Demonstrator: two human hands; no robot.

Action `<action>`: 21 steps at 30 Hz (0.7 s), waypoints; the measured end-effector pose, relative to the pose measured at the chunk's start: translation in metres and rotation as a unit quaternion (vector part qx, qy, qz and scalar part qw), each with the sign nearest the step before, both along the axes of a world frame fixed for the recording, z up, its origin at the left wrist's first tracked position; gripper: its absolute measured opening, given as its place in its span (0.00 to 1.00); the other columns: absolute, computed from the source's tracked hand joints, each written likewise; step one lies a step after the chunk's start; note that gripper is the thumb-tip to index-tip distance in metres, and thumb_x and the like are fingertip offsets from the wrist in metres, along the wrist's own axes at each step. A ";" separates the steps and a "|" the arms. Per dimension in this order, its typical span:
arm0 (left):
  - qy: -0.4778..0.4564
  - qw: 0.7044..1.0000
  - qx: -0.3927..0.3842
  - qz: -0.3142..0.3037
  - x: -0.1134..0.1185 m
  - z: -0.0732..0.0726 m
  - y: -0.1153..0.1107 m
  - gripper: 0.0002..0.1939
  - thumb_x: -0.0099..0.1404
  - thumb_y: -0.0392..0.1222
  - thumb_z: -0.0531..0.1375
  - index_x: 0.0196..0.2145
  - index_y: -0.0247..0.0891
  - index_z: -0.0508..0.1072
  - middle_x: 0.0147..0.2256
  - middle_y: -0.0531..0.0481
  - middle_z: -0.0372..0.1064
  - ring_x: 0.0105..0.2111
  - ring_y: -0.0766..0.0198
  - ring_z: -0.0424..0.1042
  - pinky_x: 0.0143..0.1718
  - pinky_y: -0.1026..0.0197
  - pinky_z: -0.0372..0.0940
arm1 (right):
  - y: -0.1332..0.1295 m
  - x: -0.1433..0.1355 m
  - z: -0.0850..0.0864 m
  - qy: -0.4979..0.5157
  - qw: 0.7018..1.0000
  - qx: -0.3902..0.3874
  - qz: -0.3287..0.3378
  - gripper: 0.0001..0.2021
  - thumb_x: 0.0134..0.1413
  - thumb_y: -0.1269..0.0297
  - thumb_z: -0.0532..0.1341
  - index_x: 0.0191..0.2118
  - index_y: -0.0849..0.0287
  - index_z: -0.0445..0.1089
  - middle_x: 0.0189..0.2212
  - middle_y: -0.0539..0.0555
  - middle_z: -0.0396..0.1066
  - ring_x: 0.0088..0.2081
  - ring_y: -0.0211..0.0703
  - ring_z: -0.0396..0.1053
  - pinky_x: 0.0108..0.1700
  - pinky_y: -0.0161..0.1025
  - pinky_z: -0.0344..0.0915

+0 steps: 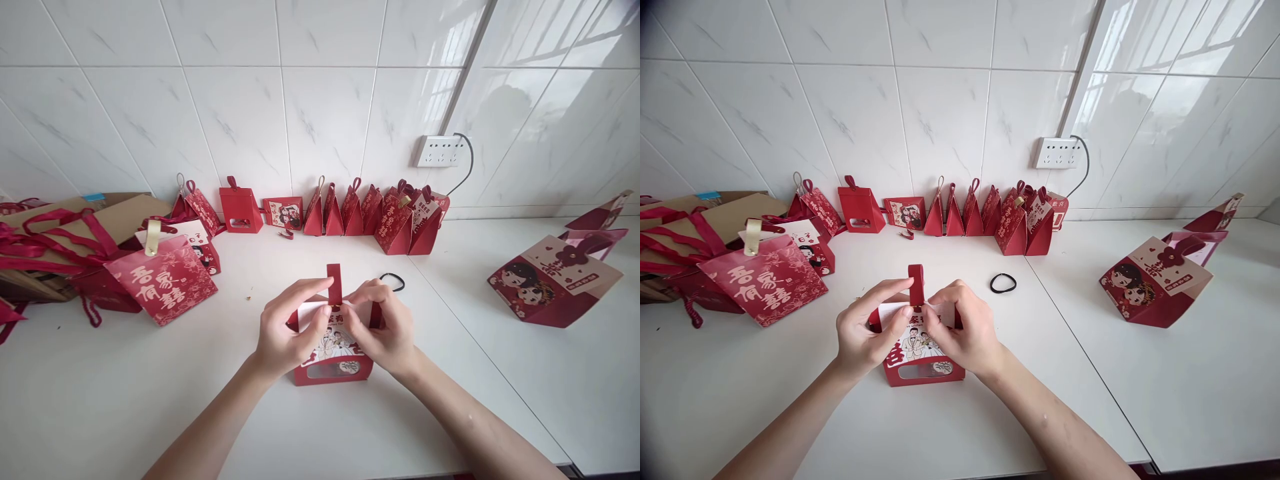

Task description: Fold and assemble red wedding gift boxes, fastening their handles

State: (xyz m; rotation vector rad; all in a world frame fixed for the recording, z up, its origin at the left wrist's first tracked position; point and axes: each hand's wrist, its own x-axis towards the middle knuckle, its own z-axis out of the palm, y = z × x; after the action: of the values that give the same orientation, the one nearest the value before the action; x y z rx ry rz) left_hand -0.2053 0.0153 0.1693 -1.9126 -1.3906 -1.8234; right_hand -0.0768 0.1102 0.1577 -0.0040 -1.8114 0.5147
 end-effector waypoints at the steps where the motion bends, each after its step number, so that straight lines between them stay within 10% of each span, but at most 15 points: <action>1: 0.000 1.000 0.001 0.000 0.000 0.000 0.000 0.16 0.62 0.31 0.59 0.47 0.40 0.74 0.38 0.47 0.77 0.31 0.65 0.76 0.32 0.64 0.73 | 0.000 0.000 0.000 0.000 1.000 0.000 0.001 0.07 0.57 0.74 0.59 0.36 0.55 0.61 0.24 0.48 0.66 0.24 0.36 0.65 0.24 0.34 0.63; 21: -0.014 1.000 0.001 -0.018 0.000 -0.001 -0.001 0.17 0.62 0.30 0.59 0.48 0.39 0.73 0.38 0.46 0.76 0.32 0.65 0.76 0.30 0.66 0.72 | -0.002 -0.001 -0.001 -0.001 1.000 -0.016 0.014 0.08 0.56 0.77 0.58 0.36 0.55 0.61 0.23 0.46 0.64 0.22 0.35 0.65 0.22 0.34 0.63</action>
State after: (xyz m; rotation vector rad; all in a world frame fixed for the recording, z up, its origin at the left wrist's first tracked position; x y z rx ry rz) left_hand -0.2054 0.0148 0.1681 -1.9305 -1.3713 -1.8736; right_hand -0.0781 0.1082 0.1563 -0.0008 -1.8079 0.5631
